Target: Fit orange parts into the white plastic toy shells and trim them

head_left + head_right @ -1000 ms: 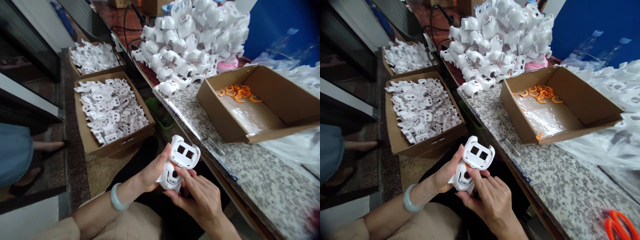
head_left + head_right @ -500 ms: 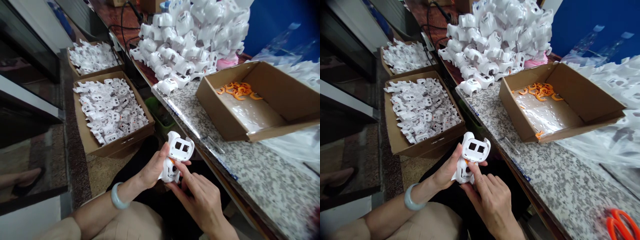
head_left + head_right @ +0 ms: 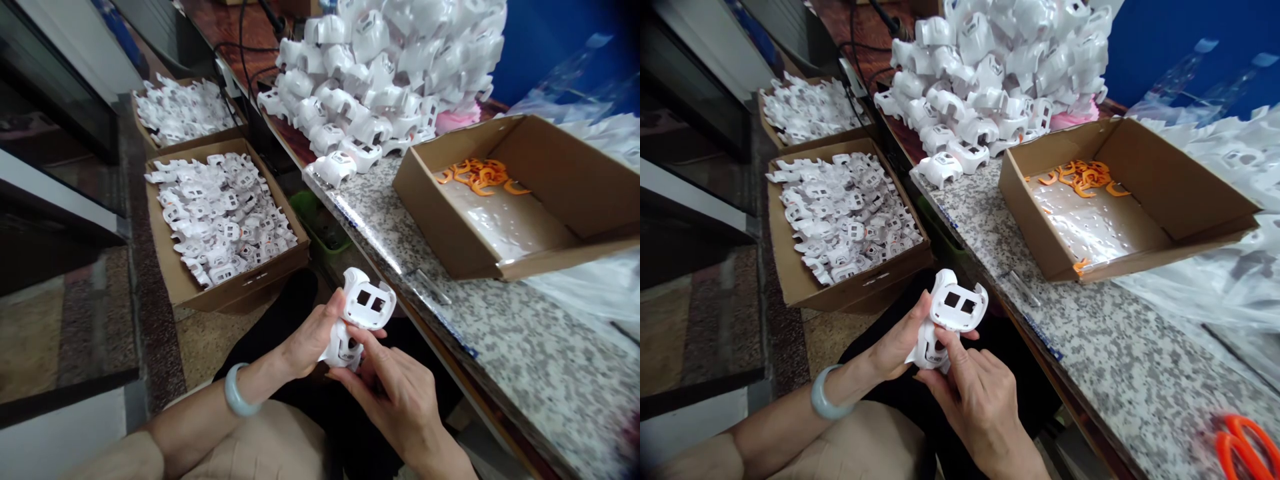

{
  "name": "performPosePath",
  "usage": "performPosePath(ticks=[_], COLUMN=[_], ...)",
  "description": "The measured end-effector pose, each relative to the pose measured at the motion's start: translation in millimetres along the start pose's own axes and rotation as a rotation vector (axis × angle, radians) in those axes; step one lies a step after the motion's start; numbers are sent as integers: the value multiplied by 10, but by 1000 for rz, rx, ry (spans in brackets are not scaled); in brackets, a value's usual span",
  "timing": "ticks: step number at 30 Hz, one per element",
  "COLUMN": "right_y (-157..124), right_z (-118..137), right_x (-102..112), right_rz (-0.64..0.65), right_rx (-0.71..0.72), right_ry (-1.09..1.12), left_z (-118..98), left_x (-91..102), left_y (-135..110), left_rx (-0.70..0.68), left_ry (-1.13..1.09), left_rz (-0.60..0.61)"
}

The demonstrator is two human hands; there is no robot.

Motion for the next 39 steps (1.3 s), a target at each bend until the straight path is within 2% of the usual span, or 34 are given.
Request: performPosePath(ticks=[6,11,16,24,29,39], right_y=[-4,36,90,133,128,138], right_z=[-42,-77,-90,-32,-40,-49], right_x=[17,180,283,270,248,223], right_rz=[-8,-32,-6,94,150,106], right_rx=[7,-8,27,193,221,326], right_ry=[31,60,-106,-373,-406,-359], left_z=[21,65,103,98,103,75], left_x=[-17,-17,-2,-20,0,-5], left_y=[41,95,111,98,93,96], left_rx=[40,51,46,32,47,25], left_ry=[-100,-170,-137,-33,40,-24], left_rz=[35,96,133,92,43,109])
Point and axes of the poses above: each hand's wrist, its own y-axis towards the middle knuckle, its own x-axis out of the back of the hand, z = x × y, the point moved 4 cm from there along y, towards the middle knuckle, and after that the axes turned 7 degrees about y, right-handed, at the moved point
